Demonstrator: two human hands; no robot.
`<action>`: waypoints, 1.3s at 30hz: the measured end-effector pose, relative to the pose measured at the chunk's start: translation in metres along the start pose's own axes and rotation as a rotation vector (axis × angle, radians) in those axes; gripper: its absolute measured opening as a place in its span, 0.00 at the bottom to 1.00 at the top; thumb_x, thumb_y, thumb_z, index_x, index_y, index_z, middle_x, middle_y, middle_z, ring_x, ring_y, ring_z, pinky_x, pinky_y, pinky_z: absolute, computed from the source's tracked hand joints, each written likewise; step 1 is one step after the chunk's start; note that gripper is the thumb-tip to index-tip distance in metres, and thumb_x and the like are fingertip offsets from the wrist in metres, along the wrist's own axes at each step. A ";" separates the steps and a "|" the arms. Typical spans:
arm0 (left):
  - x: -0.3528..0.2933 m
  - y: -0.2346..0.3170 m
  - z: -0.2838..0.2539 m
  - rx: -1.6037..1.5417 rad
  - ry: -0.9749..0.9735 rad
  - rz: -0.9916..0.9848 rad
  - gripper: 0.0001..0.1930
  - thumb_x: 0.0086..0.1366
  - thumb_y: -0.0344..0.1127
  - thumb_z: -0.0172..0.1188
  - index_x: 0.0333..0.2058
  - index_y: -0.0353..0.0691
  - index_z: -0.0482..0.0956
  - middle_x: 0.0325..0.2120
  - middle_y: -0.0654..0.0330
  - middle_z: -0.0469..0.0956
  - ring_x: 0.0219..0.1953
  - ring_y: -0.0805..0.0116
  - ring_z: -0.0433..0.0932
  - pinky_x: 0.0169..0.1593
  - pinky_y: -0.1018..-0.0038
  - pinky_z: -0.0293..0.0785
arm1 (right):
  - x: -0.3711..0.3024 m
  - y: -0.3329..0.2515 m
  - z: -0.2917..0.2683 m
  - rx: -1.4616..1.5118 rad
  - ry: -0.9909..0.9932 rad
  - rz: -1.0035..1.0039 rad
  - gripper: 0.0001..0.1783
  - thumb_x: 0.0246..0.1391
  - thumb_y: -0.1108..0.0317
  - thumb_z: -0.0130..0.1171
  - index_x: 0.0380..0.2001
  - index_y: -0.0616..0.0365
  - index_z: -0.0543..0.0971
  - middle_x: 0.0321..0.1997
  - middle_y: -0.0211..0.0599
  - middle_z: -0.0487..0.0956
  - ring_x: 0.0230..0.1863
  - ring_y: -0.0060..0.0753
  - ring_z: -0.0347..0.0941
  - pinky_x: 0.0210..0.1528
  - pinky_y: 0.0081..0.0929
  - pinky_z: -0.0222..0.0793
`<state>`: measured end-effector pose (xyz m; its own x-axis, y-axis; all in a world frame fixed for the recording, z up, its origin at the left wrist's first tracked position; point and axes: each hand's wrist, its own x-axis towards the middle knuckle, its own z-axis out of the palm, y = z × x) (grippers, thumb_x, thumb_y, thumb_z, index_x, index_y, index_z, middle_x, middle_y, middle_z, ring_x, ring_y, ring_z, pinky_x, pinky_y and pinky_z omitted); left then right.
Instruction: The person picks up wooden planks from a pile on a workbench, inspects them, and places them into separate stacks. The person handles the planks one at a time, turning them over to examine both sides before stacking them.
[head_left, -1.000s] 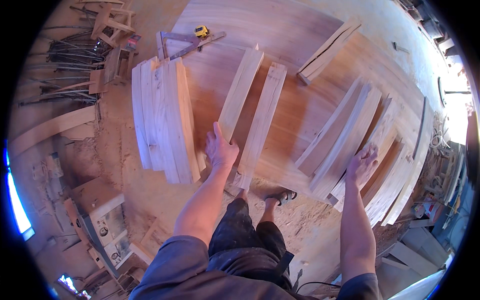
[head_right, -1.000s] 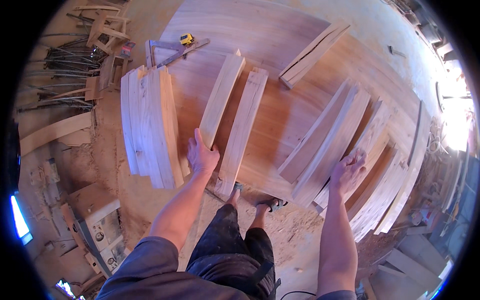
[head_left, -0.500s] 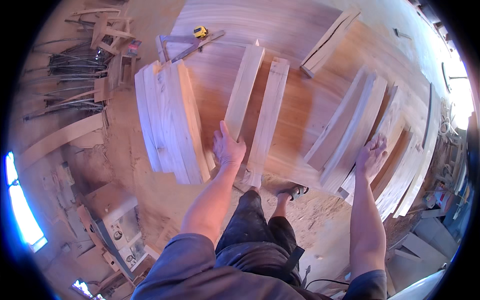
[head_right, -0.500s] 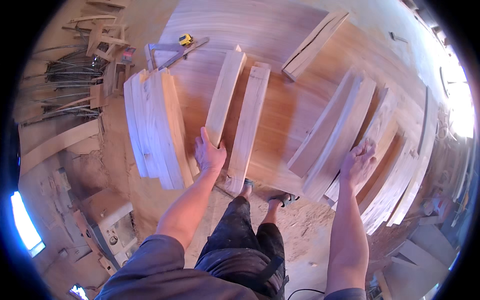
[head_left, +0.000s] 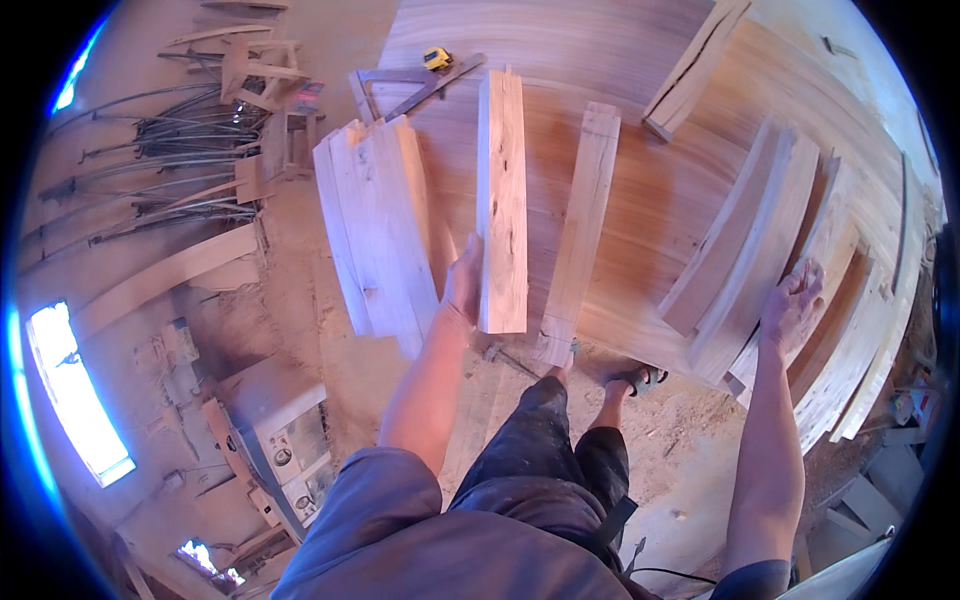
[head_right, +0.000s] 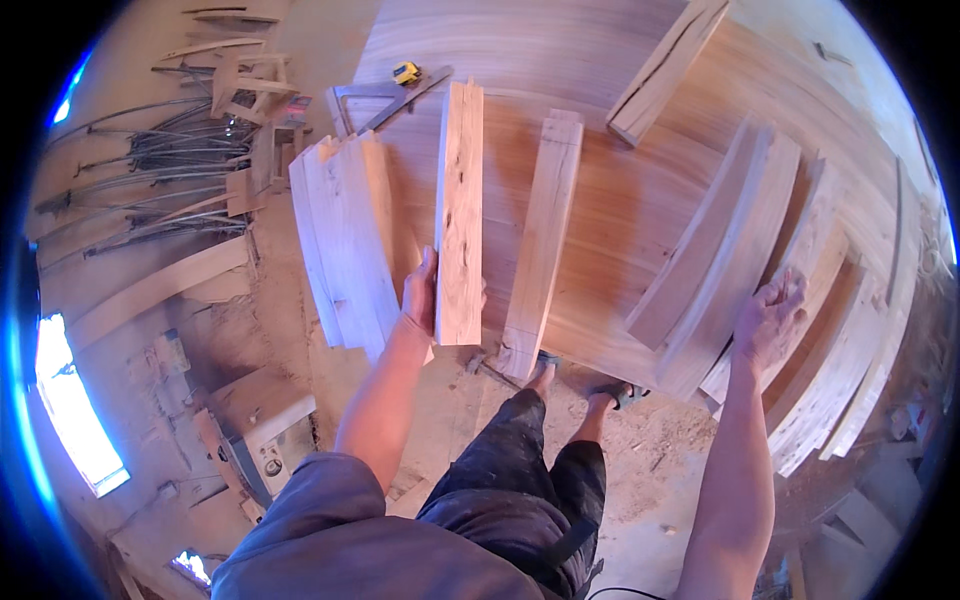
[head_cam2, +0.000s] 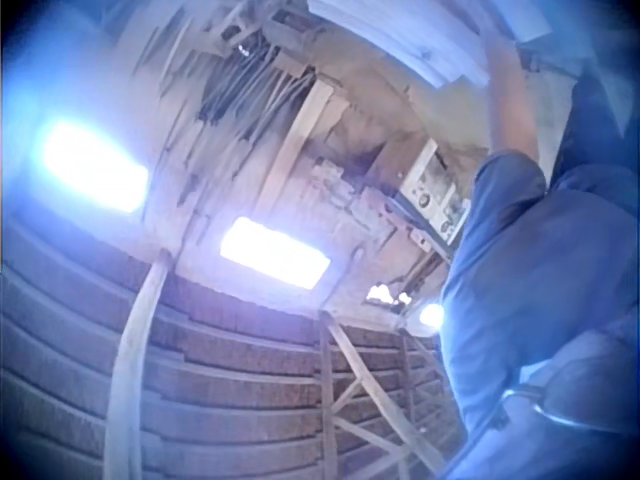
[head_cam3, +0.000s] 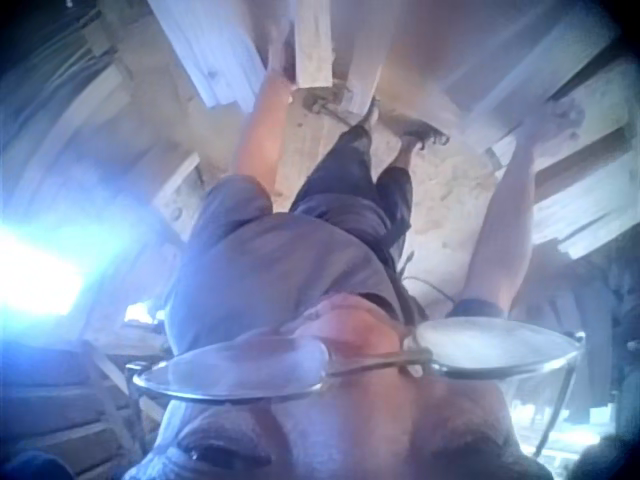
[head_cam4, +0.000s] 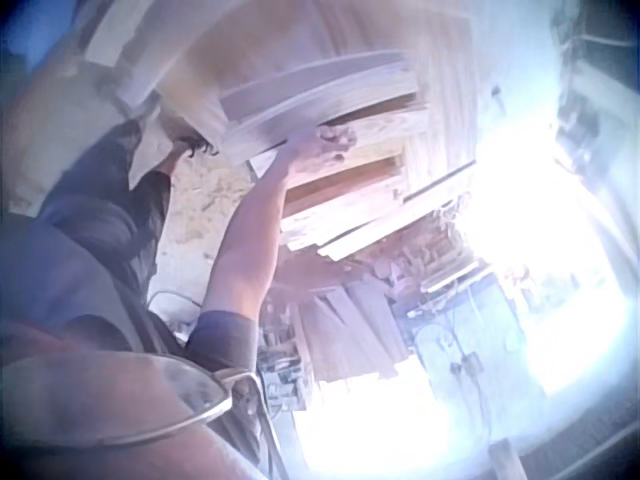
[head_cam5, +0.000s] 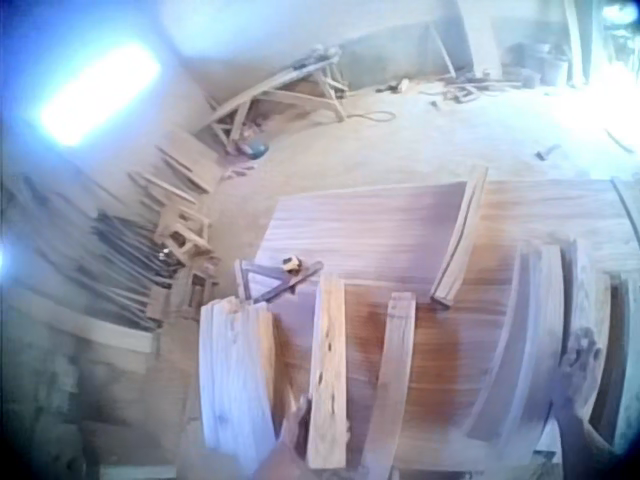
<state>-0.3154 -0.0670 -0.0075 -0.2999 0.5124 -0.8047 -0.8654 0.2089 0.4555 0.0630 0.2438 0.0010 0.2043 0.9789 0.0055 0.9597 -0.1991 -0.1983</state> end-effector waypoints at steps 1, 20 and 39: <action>0.000 0.002 -0.002 -0.083 -0.103 -0.043 0.37 0.70 0.71 0.50 0.57 0.41 0.75 0.41 0.46 0.81 0.40 0.47 0.81 0.45 0.55 0.78 | -0.003 -0.004 -0.001 -0.010 -0.010 0.020 0.30 0.69 0.46 0.43 0.71 0.38 0.61 0.54 0.55 0.75 0.57 0.58 0.74 0.57 0.52 0.69; 0.020 -0.027 -0.009 -0.156 -0.188 -0.032 0.42 0.63 0.80 0.48 0.53 0.45 0.76 0.35 0.45 0.78 0.33 0.48 0.76 0.39 0.55 0.74 | -0.005 -0.001 0.004 -0.029 0.052 -0.047 0.28 0.67 0.49 0.44 0.69 0.37 0.64 0.50 0.55 0.75 0.54 0.59 0.74 0.55 0.52 0.70; 0.024 -0.037 -0.016 0.361 0.035 0.372 0.45 0.59 0.65 0.71 0.61 0.31 0.73 0.55 0.58 0.78 0.55 0.65 0.77 0.59 0.66 0.72 | -0.003 -0.007 -0.009 0.018 0.002 0.046 0.33 0.65 0.54 0.51 0.70 0.48 0.62 0.53 0.57 0.72 0.54 0.61 0.75 0.54 0.53 0.73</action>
<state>-0.2973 -0.0763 -0.0495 -0.5796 0.5800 -0.5724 -0.5060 0.2945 0.8107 0.0573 0.2418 0.0109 0.2486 0.9686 -0.0023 0.9456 -0.2433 -0.2159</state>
